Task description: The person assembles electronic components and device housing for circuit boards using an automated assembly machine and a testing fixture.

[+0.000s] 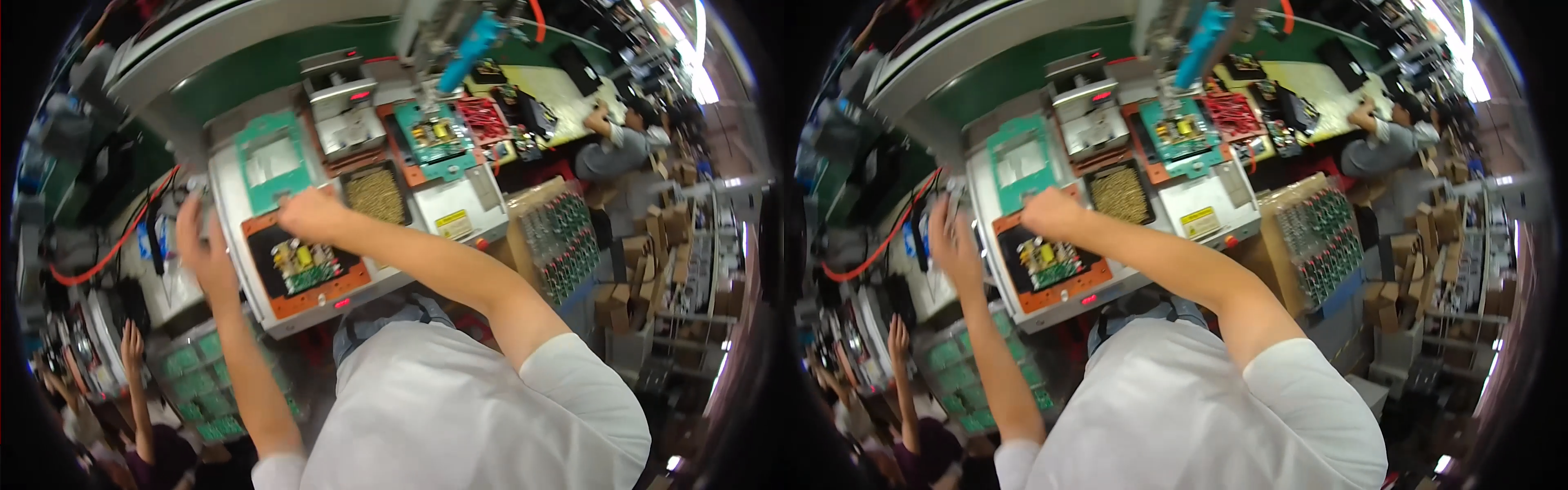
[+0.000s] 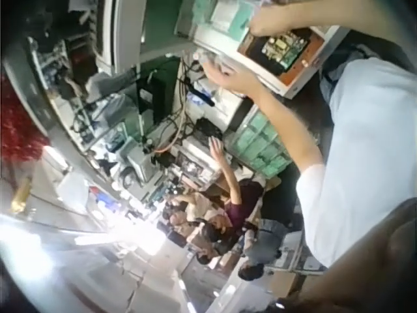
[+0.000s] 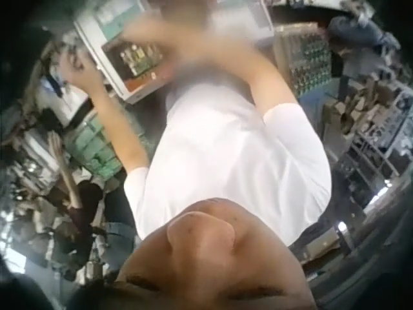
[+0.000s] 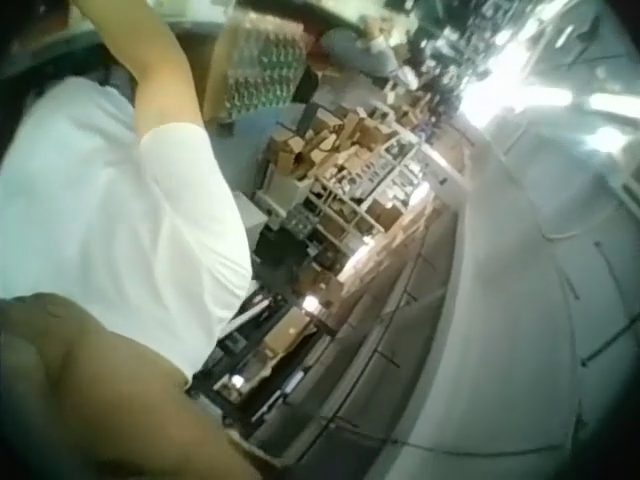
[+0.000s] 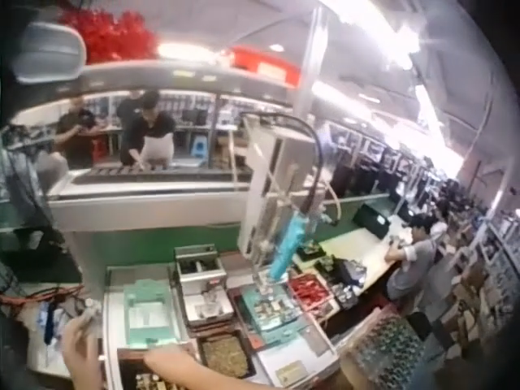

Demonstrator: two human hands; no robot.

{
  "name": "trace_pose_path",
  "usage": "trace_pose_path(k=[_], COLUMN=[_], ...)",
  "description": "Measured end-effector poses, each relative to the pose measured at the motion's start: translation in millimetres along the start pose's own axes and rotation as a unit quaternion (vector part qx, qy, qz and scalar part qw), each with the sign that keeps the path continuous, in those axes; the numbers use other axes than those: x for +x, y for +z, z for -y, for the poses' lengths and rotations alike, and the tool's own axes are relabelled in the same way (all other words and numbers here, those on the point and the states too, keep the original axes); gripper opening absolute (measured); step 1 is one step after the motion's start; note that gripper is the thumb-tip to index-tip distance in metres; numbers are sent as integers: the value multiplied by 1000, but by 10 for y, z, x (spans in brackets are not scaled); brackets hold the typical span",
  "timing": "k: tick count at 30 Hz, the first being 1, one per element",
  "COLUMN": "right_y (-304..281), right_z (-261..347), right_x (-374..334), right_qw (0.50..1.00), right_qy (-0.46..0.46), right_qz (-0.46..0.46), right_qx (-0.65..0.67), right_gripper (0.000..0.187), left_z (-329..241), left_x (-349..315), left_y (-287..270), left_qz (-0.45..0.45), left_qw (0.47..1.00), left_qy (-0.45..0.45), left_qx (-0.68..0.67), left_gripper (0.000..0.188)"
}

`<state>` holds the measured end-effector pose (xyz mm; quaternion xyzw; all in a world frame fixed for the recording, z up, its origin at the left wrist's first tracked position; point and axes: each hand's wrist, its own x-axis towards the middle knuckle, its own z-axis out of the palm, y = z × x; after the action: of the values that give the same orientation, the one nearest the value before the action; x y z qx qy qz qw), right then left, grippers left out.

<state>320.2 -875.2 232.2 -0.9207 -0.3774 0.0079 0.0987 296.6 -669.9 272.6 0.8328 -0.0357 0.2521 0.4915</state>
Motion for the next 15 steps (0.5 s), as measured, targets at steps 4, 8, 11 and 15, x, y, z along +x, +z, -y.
trace_pose_path(k=[4, 8, 11, 15], right_y=[-625, -837, -947, -807], right_z=[438, 617, 441, -990], right_x=[-174, -551, -895, -1344], right_qw=[984, 973, 945, 895], right_qy=[-24, 35, -13, 154], right_qz=[-172, -220, -260, -330], right_qx=[29, 54, 198, 258], right_gripper=[10, 13, 14, 15], left_z=[145, -177, -612, -790], left_x=[-1288, -1836, -1847, -1943], left_y=[-816, -665, -370, -232], left_qz=[-103, -41, 41, 38], left_qw=[967, 767, 798, 815], left_qy=[-221, -391, -359, -333], left_qx=[-76, -506, -481, -473], left_gripper=[52, 71, 82, 81])
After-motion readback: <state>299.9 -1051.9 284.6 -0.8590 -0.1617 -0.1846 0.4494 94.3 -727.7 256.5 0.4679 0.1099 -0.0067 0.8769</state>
